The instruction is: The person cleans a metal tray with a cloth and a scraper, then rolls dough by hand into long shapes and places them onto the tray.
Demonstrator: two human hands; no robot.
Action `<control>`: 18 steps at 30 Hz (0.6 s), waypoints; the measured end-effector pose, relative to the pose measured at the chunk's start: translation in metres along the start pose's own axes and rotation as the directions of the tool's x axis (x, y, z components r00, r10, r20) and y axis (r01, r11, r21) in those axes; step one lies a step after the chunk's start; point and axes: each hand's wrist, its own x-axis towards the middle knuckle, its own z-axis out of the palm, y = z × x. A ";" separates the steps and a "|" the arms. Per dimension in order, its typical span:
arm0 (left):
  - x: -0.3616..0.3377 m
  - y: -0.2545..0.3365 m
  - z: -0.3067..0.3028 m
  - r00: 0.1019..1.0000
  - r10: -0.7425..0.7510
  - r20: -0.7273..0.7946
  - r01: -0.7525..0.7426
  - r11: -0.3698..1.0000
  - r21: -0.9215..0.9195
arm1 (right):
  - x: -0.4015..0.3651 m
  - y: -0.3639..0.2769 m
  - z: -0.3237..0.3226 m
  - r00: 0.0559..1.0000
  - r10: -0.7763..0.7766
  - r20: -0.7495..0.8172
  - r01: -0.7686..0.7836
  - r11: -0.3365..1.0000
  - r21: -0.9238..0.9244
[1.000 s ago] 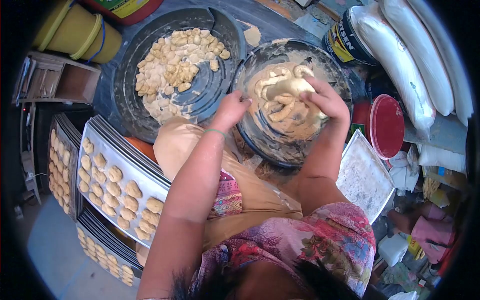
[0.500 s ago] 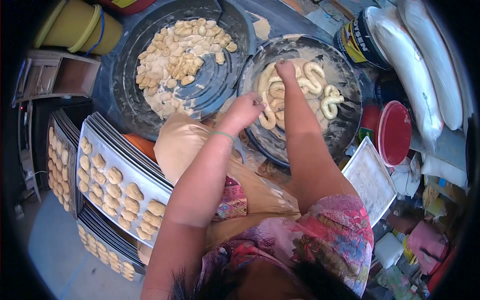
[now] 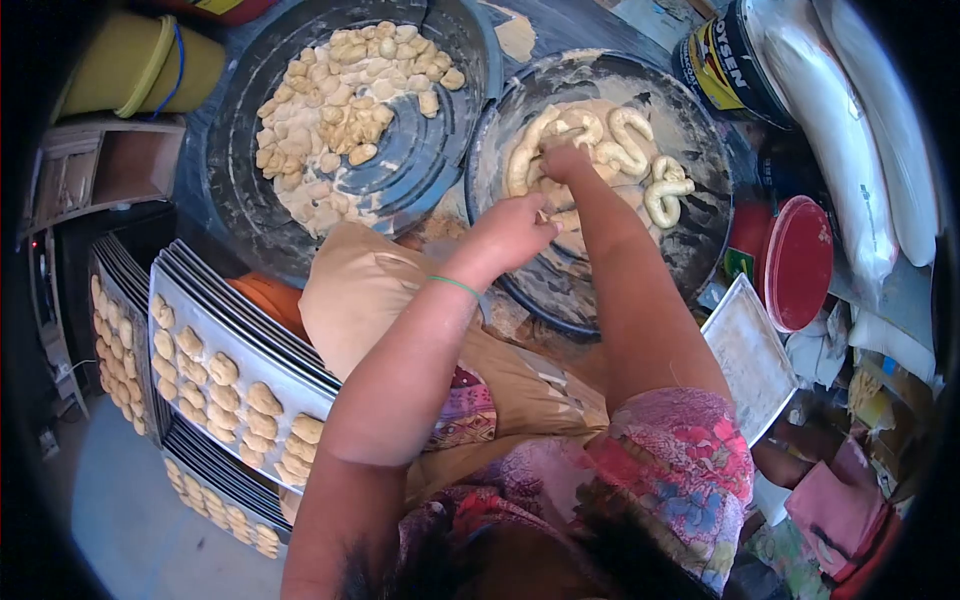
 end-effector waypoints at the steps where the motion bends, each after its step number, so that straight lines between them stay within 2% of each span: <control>1: 0.000 0.001 -0.001 1.000 -0.007 0.010 0.007 1.000 -0.006 | -0.005 0.000 -0.001 0.997 0.070 0.032 -0.072 0.995 0.073; 3: -0.002 0.000 -0.001 1.000 -0.006 -0.004 0.006 1.000 0.022 | -0.020 0.005 0.001 0.950 0.255 0.181 -0.269 0.962 0.054; 5: -0.004 -0.002 -0.001 1.000 -0.012 0.007 0.011 0.999 0.036 | -0.037 0.028 0.005 0.897 0.373 0.235 -0.405 0.909 0.101; 7: -0.006 -0.005 -0.005 0.999 -0.021 0.038 0.019 0.999 0.050 | -0.067 0.052 -0.012 0.823 0.491 0.285 -0.527 0.847 0.063; 8: -0.007 -0.009 -0.006 0.999 -0.019 0.028 0.017 0.998 0.055 | -0.058 0.085 0.016 0.827 0.482 0.290 -0.507 0.862 0.013; 9: -0.007 -0.014 -0.005 1.000 -0.016 0.019 0.015 0.998 0.060 | -0.072 0.083 -0.001 0.795 0.544 0.270 -0.564 0.826 -0.001; 12: -0.008 -0.014 -0.009 0.998 -0.044 0.039 0.040 0.996 0.084 | -0.057 0.096 -0.025 0.766 0.397 0.506 -0.339 0.918 -0.207; 13: -0.010 -0.011 -0.011 0.997 -0.059 0.050 0.054 0.995 0.089 | -0.046 0.087 -0.011 0.863 0.452 0.226 -0.442 0.892 -0.099; 15: -0.015 -0.002 -0.015 0.995 -0.080 0.054 0.075 0.993 0.091 | -0.021 0.068 -0.006 0.965 0.247 -0.083 -0.245 0.969 0.030; 17: -0.017 -0.002 -0.012 0.997 -0.064 0.047 0.059 0.994 0.096 | -0.002 0.044 0.005 0.864 0.395 -0.311 -0.319 0.909 0.267; 18: -0.015 -0.007 -0.007 0.999 -0.037 0.035 0.033 0.994 0.101 | 0.004 0.029 0.010 0.857 0.440 -0.268 -0.381 0.891 0.246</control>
